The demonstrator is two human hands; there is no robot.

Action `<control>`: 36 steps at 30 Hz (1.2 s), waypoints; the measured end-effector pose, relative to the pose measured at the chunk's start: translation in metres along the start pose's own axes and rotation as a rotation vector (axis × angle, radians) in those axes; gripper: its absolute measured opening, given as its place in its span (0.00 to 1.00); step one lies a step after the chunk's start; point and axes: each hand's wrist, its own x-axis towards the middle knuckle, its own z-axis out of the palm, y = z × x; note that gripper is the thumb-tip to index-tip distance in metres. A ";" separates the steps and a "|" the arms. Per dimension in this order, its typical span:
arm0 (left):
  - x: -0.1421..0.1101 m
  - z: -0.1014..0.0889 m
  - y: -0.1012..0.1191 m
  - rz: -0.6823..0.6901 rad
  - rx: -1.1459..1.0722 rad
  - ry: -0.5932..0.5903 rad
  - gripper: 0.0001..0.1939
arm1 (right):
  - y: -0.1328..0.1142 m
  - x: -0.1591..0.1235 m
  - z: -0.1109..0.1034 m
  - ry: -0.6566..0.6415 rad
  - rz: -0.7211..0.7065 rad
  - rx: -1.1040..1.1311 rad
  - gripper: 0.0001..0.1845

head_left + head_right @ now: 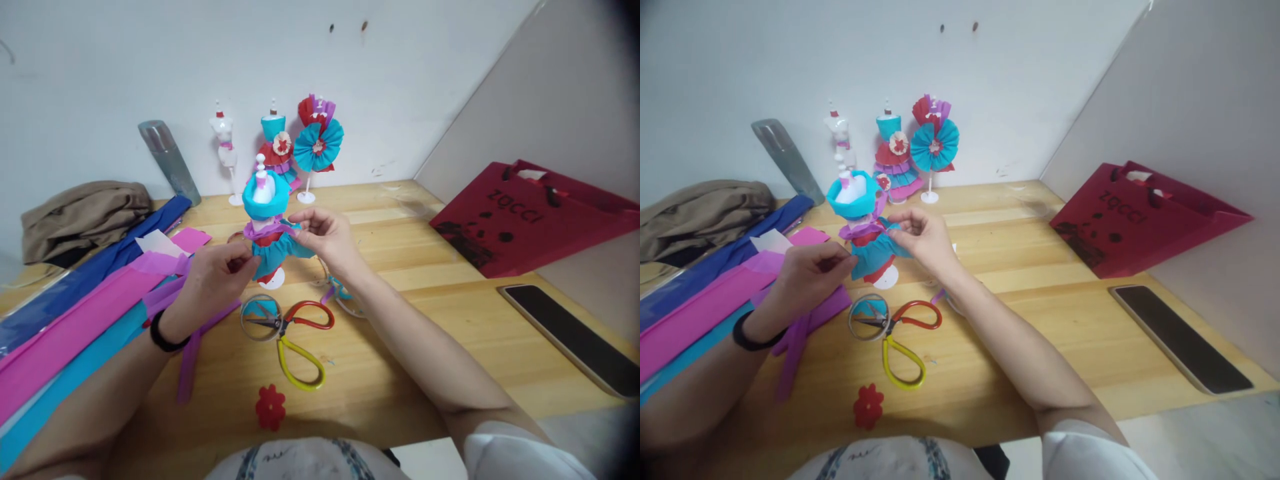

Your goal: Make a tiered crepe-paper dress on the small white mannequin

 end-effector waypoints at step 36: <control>0.035 -0.021 0.011 -0.103 -0.027 0.072 0.34 | -0.009 0.001 0.004 0.009 -0.058 -0.152 0.07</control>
